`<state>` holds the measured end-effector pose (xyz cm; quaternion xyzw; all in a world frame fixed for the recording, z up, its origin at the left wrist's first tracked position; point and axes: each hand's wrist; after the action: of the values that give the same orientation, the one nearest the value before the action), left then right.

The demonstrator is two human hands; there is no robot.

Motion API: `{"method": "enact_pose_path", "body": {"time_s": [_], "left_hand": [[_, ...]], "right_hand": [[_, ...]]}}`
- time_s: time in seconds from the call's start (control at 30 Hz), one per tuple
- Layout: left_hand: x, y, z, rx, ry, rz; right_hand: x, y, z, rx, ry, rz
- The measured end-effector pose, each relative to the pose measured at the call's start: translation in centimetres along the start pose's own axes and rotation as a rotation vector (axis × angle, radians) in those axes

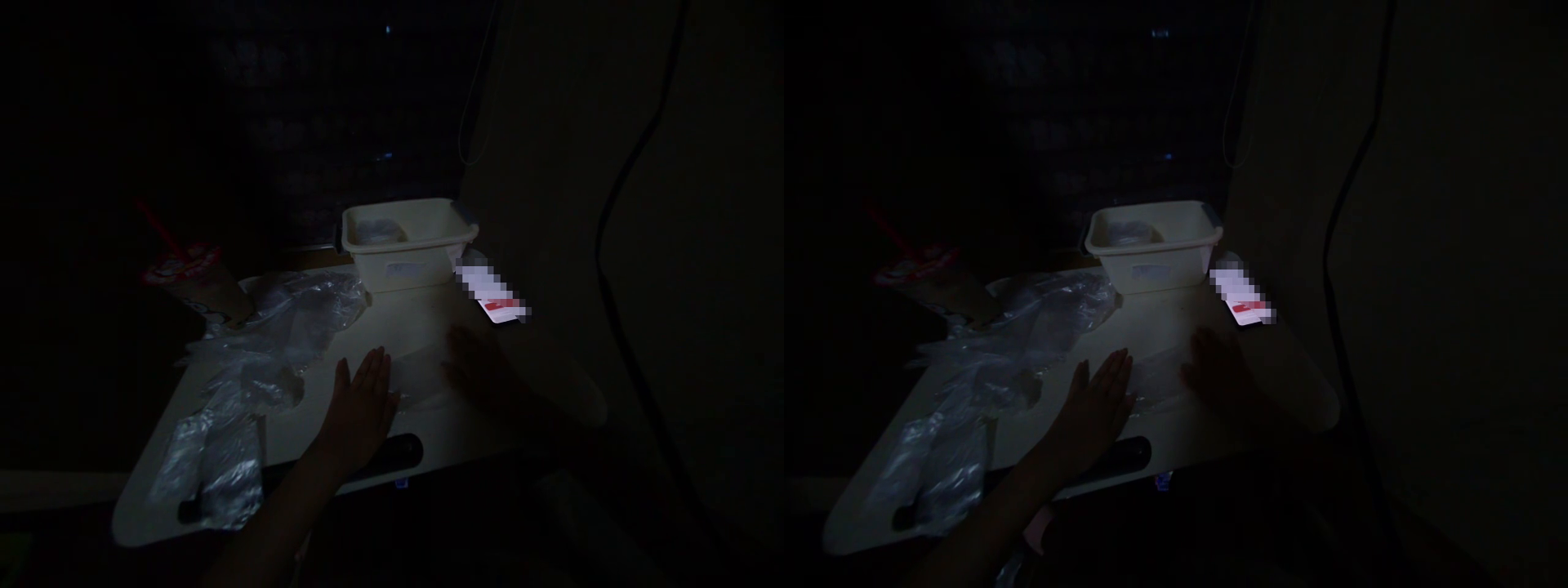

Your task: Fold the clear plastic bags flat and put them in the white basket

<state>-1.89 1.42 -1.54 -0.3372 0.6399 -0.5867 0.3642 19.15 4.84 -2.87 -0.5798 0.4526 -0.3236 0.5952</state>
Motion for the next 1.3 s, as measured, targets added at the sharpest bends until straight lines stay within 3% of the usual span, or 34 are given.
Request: {"method": "enact_pose_path", "body": {"time_s": [0.2, 0.43, 0.57, 0.67, 0.77, 0.83, 0.93, 1.0, 1.07, 1.17, 1.23, 1.3], "left_hand": [[0.0, 0.3, -0.2, 0.022, -0.001, 0.001], [0.0, 0.2, -0.1, 0.052, -0.01, 0.011], [0.2, 0.1, -0.1, 0.146, -0.016, 0.02], [0.1, -0.2, -0.5, 0.347, -0.048, 0.066], [-0.8, -0.5, -1.6, 0.709, -0.133, 0.142], [-1.9, -0.5, -2.5, 0.991, -0.167, 0.133], [-3.7, -0.4, -3.6, 1.33, -0.181, -0.023], [-4.6, -0.2, -4.0, 1.431, -0.187, -0.14], [-5.1, -0.2, -4.1, 1.479, -0.217, -0.158], [-5.4, -0.2, -3.7, 1.665, -0.357, -0.009], [-5.6, -0.2, -3.4, 1.811, -0.466, 0.116], [-5.8, -0.1, -3.2, 1.88, -0.498, 0.213]], "right_hand": [[-2.7, -1.9, 0.4, -0.127, -0.04, 0.016], [-6.3, -2.4, -1.2, 0.03, -0.092, -0.231], [-6.7, -2.7, -1.4, 0.048, -0.176, -0.266], [-6.6, -3.0, -1.3, -0.006, -0.216, -0.247], [-6.7, -3.5, -1.6, -0.05, -0.273, -0.224], [-6.9, -3.8, -2.0, -0.042, -0.324, -0.193], [-7.3, -4.4, -2.8, -0.055, -0.388, -0.123], [-7.5, -4.7, -3.2, -0.125, -0.396, -0.057], [-7.5, -4.5, -3.0, -0.276, -0.34, 0.075], [-7.5, -3.5, -2.1, -0.694, -0.014, 0.276], [-7.7, -2.6, -1.4, -1.015, 0.257, 0.156], [-7.9, -1.7, -1.2, -1.233, 0.386, -0.074]]}}
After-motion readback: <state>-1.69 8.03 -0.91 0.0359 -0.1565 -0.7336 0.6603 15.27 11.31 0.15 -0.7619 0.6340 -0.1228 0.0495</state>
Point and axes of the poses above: each hand's wrist, its own x-axis away from the middle knuckle, its own y-axis out of the palm, z = x × y, and after that the axes turned 1 degree about -z, right-handed
